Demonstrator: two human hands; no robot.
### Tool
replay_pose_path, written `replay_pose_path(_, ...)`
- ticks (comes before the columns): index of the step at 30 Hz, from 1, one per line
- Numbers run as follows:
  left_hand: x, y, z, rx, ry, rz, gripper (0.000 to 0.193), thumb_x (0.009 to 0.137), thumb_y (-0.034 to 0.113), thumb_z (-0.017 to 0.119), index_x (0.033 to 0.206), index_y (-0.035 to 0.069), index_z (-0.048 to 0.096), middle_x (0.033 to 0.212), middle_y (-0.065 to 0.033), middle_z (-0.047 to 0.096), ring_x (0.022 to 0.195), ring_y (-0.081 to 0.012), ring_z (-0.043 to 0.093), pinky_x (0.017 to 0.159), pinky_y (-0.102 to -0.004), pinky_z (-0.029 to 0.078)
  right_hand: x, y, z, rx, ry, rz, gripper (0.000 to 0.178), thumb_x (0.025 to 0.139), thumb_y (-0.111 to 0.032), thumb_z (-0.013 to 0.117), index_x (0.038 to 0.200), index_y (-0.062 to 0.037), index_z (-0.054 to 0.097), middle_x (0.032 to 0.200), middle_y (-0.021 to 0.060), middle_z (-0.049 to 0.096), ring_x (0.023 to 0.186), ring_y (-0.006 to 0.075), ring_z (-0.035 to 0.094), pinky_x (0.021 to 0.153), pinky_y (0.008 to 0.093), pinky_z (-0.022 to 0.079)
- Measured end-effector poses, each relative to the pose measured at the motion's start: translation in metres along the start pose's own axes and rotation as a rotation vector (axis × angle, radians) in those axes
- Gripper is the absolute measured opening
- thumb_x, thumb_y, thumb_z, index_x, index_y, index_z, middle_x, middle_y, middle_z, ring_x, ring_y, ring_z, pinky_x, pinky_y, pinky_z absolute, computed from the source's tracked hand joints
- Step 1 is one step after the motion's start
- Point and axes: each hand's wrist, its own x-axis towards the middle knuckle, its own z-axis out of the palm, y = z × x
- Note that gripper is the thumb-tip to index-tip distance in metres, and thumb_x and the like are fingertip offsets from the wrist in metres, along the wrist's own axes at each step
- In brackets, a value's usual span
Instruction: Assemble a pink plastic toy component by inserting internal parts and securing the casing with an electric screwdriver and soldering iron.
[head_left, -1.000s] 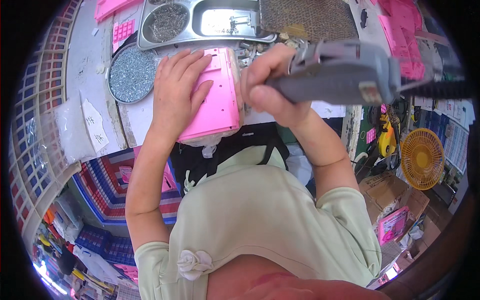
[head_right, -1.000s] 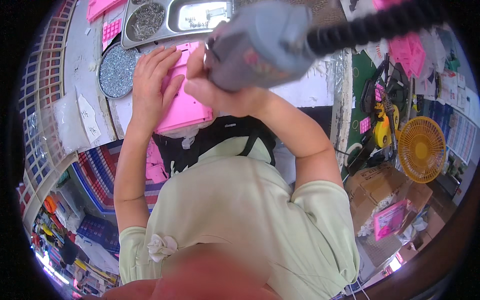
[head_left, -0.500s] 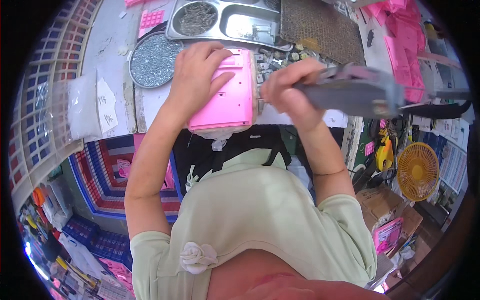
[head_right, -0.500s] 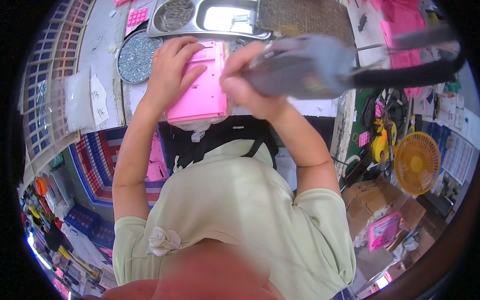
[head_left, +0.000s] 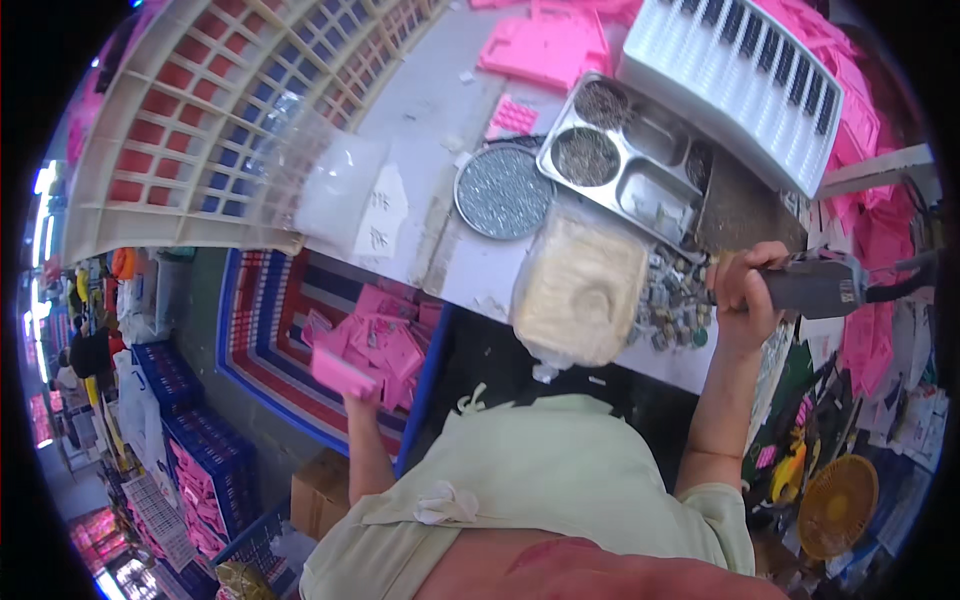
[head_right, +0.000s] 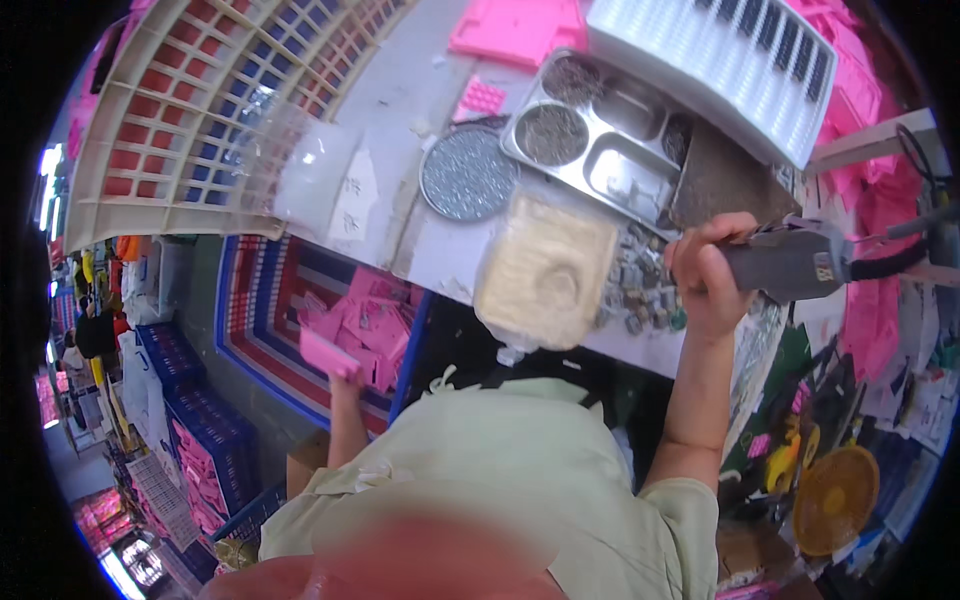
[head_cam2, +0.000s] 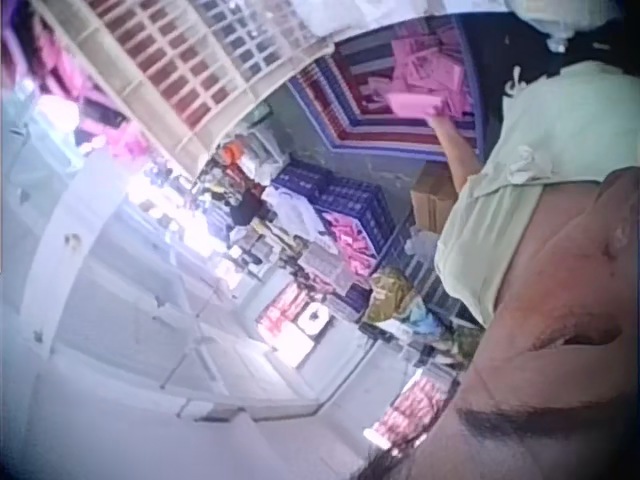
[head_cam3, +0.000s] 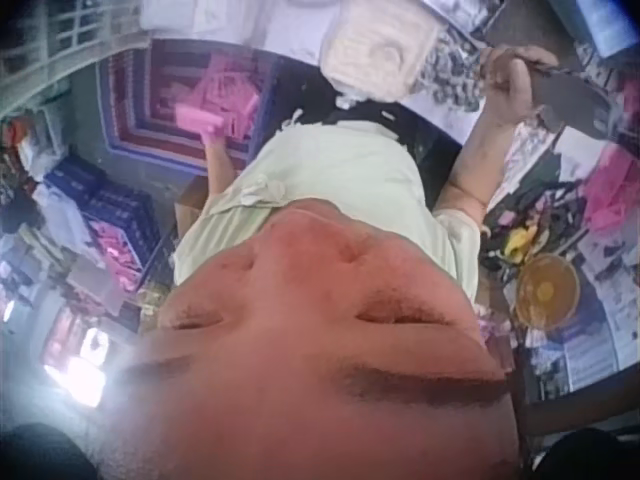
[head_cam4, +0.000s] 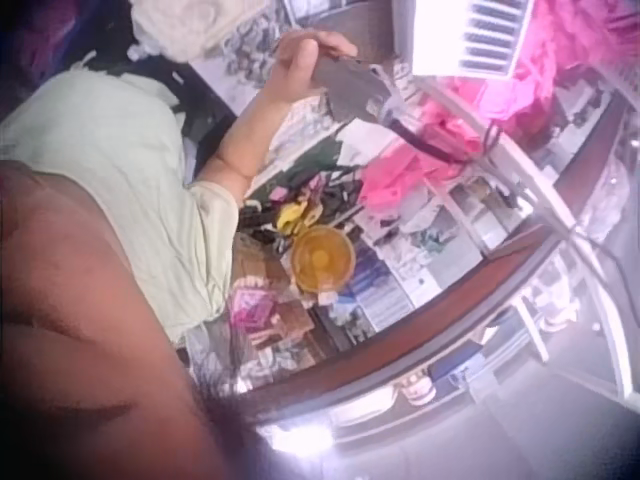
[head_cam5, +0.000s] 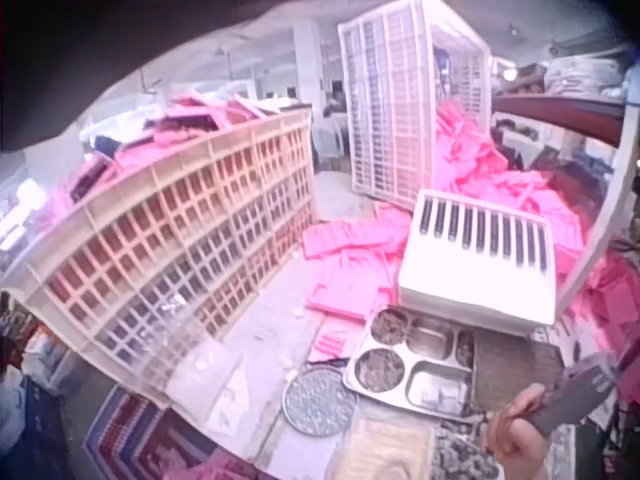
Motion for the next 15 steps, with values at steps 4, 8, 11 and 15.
replay_pose_path(4,-0.036,-0.006,0.041,0.384,-0.081,-0.135,0.056,0.105,0.054,0.044,0.131,0.006,0.057,0.117,-0.0118,0.063,0.103,-0.0269,0.066,0.082,-0.0362,0.06,0.01,0.011,0.008,0.005,-0.019,0.051,0.027,0.093,-0.014,0.068,0.109,-0.0047,0.049,0.063,-0.0004,0.043,0.051,0.0107,0.042,0.054,0.0309,0.039)
replay_pose_path(8,-0.219,0.103,0.275,0.987,-0.978,0.774,0.048,0.102,0.035,0.063,0.136,0.002,0.058,0.101,-0.007,0.07,0.092,-0.0161,0.066,0.087,-0.0307,0.053,0.025,0.008,0.006,-0.015,-0.001,0.049,0.031,0.091,-0.017,0.072,0.109,-0.0049,0.05,0.065,-0.0006,0.045,0.051,0.01,0.043,0.053,0.0298,0.041)
replay_pose_path(11,-0.348,0.186,0.407,0.747,-0.924,1.524,0.026,0.103,0.019,0.062,0.115,-0.003,0.069,0.095,-0.0065,0.07,0.087,-0.0141,0.065,0.079,-0.0291,0.052,0.032,0.002,0.017,-0.078,0.047,0.068,0.035,0.09,-0.019,0.073,0.113,-0.0047,0.052,0.068,0.0001,0.048,0.054,0.0107,0.046,0.057,0.03,0.044)
replay_pose_path(15,-0.433,0.313,0.594,0.888,-0.39,2.116,0.031,0.099,0.025,0.066,0.113,-0.003,0.071,0.102,-0.0063,0.074,0.087,-0.0176,0.069,0.078,-0.0275,0.053,0.032,-0.002,0.035,-0.139,0.05,0.054,0.038,0.088,-0.017,0.072,0.119,-0.0042,0.053,0.072,0.0019,0.053,0.058,0.0123,0.051,0.063,0.0308,0.048)
